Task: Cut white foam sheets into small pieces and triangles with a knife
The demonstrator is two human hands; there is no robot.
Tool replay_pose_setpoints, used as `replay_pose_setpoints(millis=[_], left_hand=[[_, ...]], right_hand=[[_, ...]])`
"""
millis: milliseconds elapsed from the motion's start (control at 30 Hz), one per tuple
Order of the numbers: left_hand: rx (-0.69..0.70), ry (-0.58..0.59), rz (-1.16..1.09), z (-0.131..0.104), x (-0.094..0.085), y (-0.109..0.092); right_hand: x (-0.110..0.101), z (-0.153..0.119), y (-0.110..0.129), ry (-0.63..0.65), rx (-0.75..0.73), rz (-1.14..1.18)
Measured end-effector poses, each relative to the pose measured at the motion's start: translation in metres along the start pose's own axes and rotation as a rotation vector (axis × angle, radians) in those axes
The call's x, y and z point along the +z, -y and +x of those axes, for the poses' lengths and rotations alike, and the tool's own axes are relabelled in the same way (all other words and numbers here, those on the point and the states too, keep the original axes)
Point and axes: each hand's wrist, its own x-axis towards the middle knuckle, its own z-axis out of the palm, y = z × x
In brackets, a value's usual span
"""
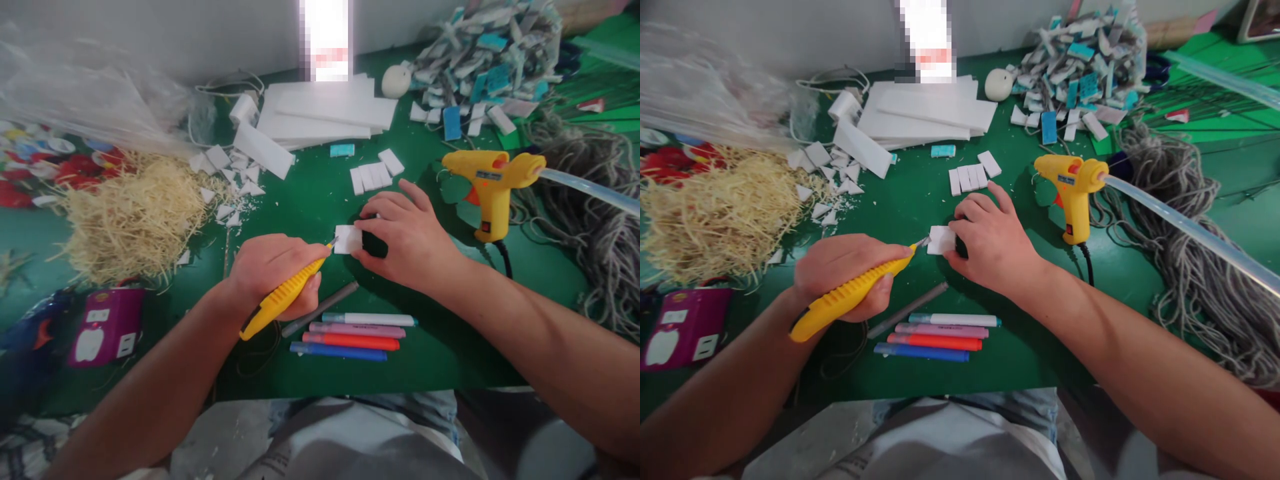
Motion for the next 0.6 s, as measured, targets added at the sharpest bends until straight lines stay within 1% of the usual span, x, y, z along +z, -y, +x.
replay_pose_setpoints(millis=[100,167,267,433,600], left_hand=[[0.0,-0.028,-0.013,0.0001,-0.0004,0.0006],[0.028,-0.051,-0.039,0.0003,-0.0007,0.0017],[0.057,-0.053,-0.054,0.0012,-0.0015,0.0036],[0.111,-0.068,-0.034,0.0051,-0.0032,0.0043],[0.08,-0.072,-0.063,0.0074,-0.0029,0.0041]], right_hand=[[0.0009,-0.0003,-0.0013,-0.006,-0.02,-0.014],[0.0009,-0.0005,-0.0024,-0.01,-0.038,-0.024],[0.0002,-0.0006,-0.0028,-0.015,-0.055,-0.033],[-0.0013,-0.0001,0.0004,0.013,-0.005,0.001],[-0.0016,-0.0001,0.0014,0.032,-0.005,0.013]])
